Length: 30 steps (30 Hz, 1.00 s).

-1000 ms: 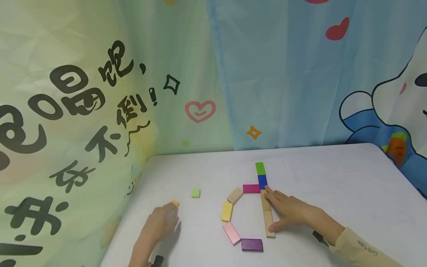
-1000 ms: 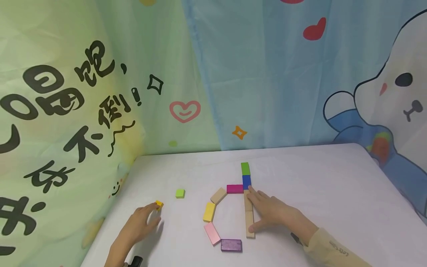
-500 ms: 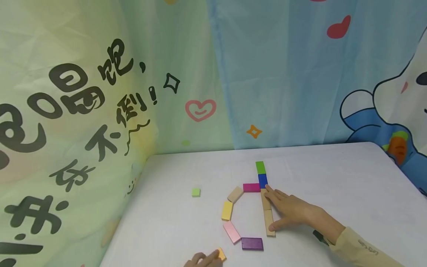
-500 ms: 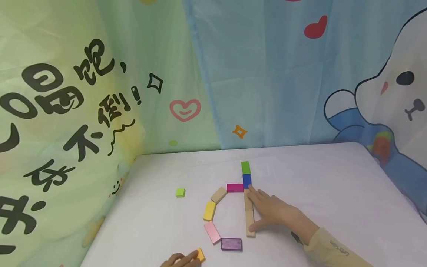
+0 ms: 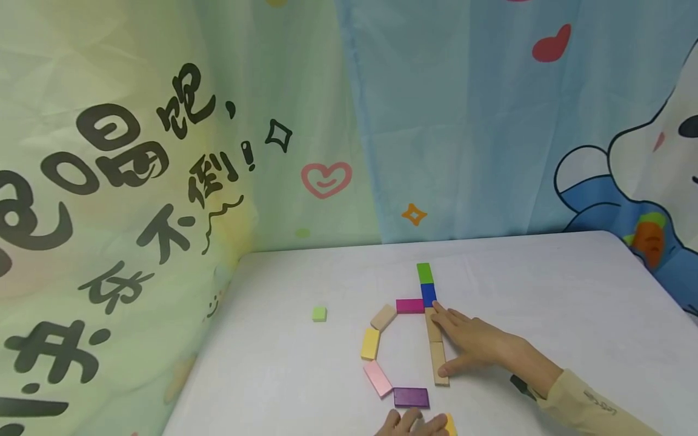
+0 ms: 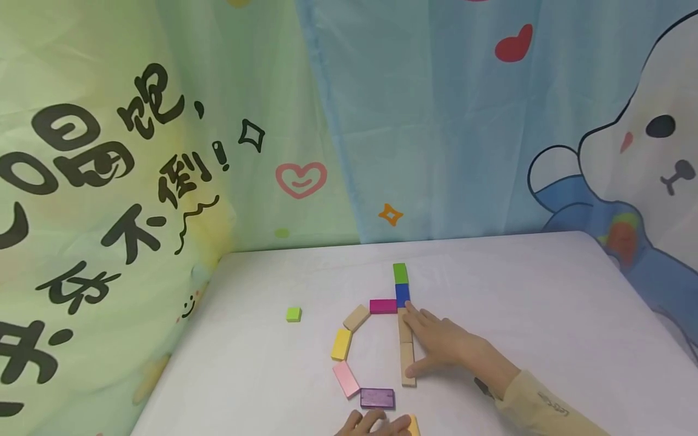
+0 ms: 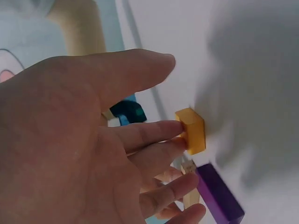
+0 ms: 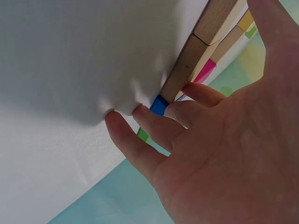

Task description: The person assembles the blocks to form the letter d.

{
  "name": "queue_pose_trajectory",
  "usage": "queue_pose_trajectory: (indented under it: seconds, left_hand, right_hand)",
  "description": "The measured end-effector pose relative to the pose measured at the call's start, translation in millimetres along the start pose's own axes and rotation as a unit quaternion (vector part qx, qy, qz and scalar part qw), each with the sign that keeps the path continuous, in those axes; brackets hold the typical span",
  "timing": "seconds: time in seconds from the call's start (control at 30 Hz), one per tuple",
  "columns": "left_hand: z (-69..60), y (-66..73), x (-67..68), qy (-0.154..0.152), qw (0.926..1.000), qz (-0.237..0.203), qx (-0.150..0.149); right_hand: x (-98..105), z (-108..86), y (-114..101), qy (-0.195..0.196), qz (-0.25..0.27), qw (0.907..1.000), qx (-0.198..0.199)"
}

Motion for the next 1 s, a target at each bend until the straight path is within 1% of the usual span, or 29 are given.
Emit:
queue_pose_trajectory:
  seconds: [0.03, 0.07, 0.1, 0.17, 0.23, 0.3, 0.4, 0.53, 0.6, 0.7, 0.77, 0.9, 1.0]
  left_hand:
    - [5.0, -3.0, 10.9, -0.011, 0.9999, 0.000, -0.009]
    - [9.9, -5.1, 20.9, -0.021, 0.9997, -0.002, -0.008]
    - [13.5, -7.2, 26.4, -0.028, 0.9996, -0.007, -0.007]
    - [18.0, -10.2, 33.5, -0.024, 0.9996, -0.017, -0.004]
    - [21.0, -13.7, 36.7, -0.036, 0.9990, -0.027, 0.001]
    - [24.0, -17.6, 39.3, -0.063, 0.9971, -0.041, 0.010]
    - [27.3, -23.5, 40.3, -0.089, 0.9950, -0.042, 0.013]
    - [31.9, -30.1, 42.1, -0.114, 0.9927, -0.037, 0.016]
    - [33.8, -32.9, 43.5, -0.123, 0.9911, -0.045, 0.022]
    - [35.2, -35.9, 45.4, -0.127, 0.9892, -0.066, 0.032]
    - [34.9, -37.3, 46.4, -0.121, 0.9894, -0.073, 0.031]
    - [33.9, -39.0, 48.1, -0.103, 0.9919, -0.073, 0.019]
    - [33.1, -40.2, 48.7, -0.100, 0.9923, -0.071, 0.016]
  right_hand:
    - [0, -0.2, 0, 0.001, 0.000, 1.0000, 0.002]
    - [0, -0.5, 0, 0.003, 0.001, 1.0000, 0.003]
    - [0, -0.7, -1, 0.003, 0.003, 1.0000, 0.004]
    - [0, -0.9, -1, 0.002, 0.005, 1.0000, 0.004]
    - [0, -0.5, 0, 0.002, 0.004, 1.0000, 0.005]
    - [0, -0.3, 0, 0.001, 0.002, 1.0000, 0.004]
    - [0, -0.4, 0, 0.001, -0.001, 1.0000, 0.004]
    - [0, -0.9, 0, 0.002, 0.000, 1.0000, 0.003]
    - [0, -0.9, 0, 0.001, 0.002, 1.0000, 0.001]
    - [0, -0.5, 0, 0.000, 0.003, 1.0000, -0.001]
    - [0, -0.2, 0, -0.001, 0.001, 1.0000, -0.002]
    - [0, 0.6, 1, -0.002, -0.002, 1.0000, -0.003]
    - [0, 0.3, 1, -0.004, 0.000, 1.0000, -0.004]
Point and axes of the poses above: each hand's wrist, its own z-axis towards the middle knuckle, its own x-axis out of the back of the hand, y = z × x, the point moved 1 cm from there along z, towards the middle knuckle, and after that the axes turned 14 degrees about y, right-handed, at the moved point
